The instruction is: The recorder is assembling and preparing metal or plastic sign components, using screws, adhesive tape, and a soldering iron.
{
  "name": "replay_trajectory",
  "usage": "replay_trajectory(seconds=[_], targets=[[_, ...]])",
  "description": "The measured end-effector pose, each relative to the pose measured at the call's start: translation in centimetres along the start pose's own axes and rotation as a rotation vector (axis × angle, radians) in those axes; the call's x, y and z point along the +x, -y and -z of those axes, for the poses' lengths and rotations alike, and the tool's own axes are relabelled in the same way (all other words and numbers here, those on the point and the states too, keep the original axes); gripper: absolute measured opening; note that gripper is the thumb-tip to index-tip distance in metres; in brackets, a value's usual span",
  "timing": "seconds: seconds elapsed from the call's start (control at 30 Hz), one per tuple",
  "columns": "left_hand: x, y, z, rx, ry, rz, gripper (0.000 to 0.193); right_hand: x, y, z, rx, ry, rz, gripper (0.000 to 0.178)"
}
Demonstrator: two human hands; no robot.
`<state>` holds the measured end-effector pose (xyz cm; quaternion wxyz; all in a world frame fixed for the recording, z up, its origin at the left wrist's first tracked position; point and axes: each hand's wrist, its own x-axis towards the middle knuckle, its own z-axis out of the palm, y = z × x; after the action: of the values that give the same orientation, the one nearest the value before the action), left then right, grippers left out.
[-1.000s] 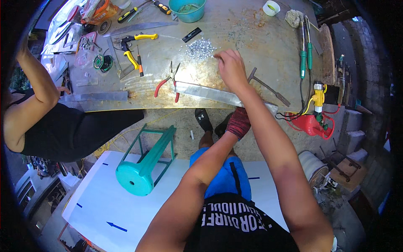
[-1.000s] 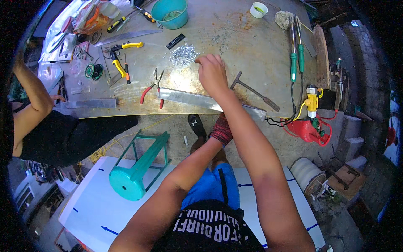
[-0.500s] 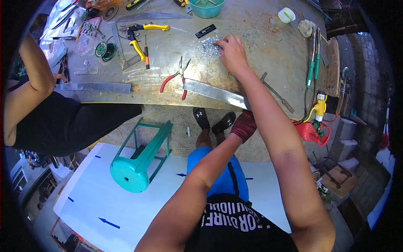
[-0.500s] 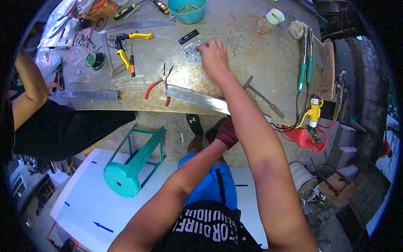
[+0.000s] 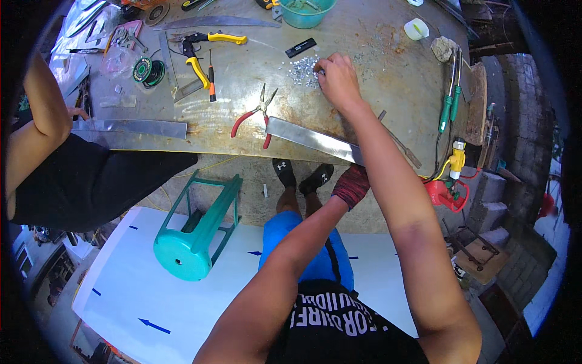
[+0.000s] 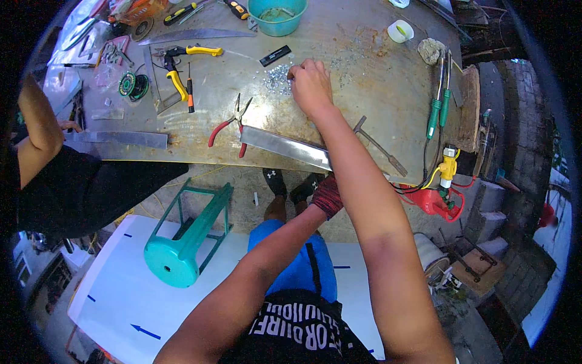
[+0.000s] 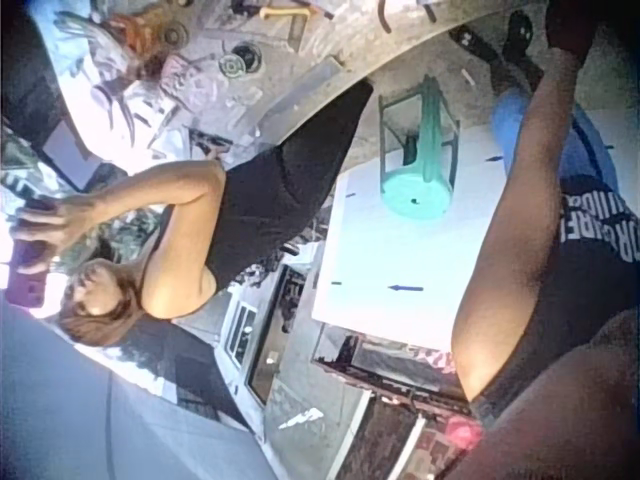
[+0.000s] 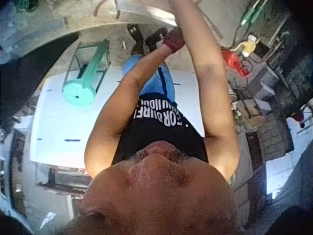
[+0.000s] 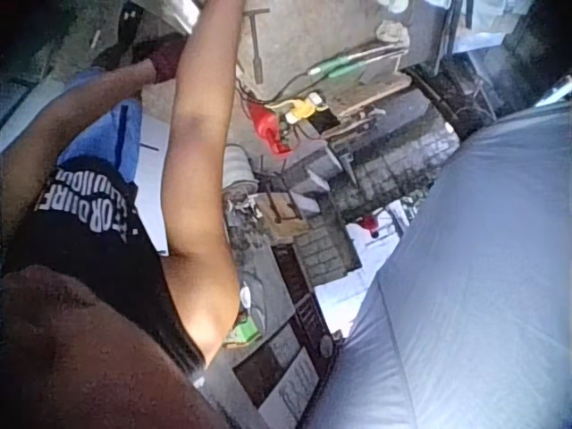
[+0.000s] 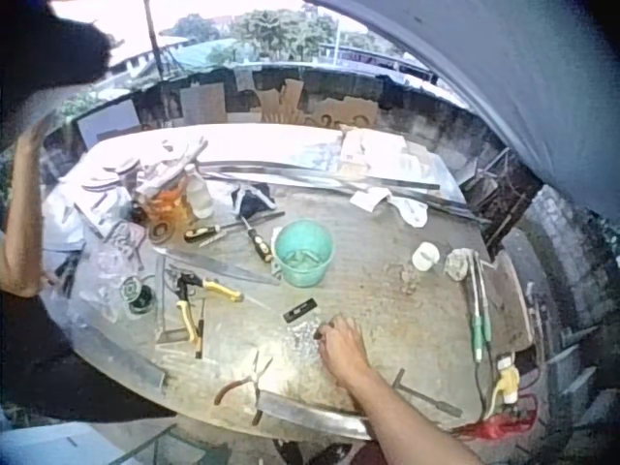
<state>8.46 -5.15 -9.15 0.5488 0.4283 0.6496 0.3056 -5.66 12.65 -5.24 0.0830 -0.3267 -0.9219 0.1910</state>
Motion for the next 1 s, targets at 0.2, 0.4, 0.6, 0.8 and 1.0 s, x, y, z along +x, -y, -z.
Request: replay_trajectory(seconds=[0.2, 0.4, 0.6, 0.8, 1.0], targets=[[0.1, 0.3, -0.3, 0.005, 0.034, 0.012, 0.043, -0.2, 0.1, 0.2, -0.018, 0.018, 0.017, 0.018], [0.1, 0.5, -0.6, 0.145, 0.092, -0.029, 0.046, -0.1, 0.3, 0.1, -0.075, 0.029, 0.005, 0.018], [1.9, 5.0, -5.0, 0.0, -0.247, -0.229, 0.047, 0.1, 1.0, -0.2, -0.091, 0.034, 0.025, 0.016], [1.7, 3.6, -4.5, -0.006, -0.254, -0.251, 0.047, -0.2, -0.3, 0.4, 0.16, -0.077, -0.063, 0.013], [1.1, 3.0, -3.5, 0.064, -0.192, -0.122, 0.037, -3.5, 0.7, 3.7, 0.392, -0.152, -0.175, 0.012]])
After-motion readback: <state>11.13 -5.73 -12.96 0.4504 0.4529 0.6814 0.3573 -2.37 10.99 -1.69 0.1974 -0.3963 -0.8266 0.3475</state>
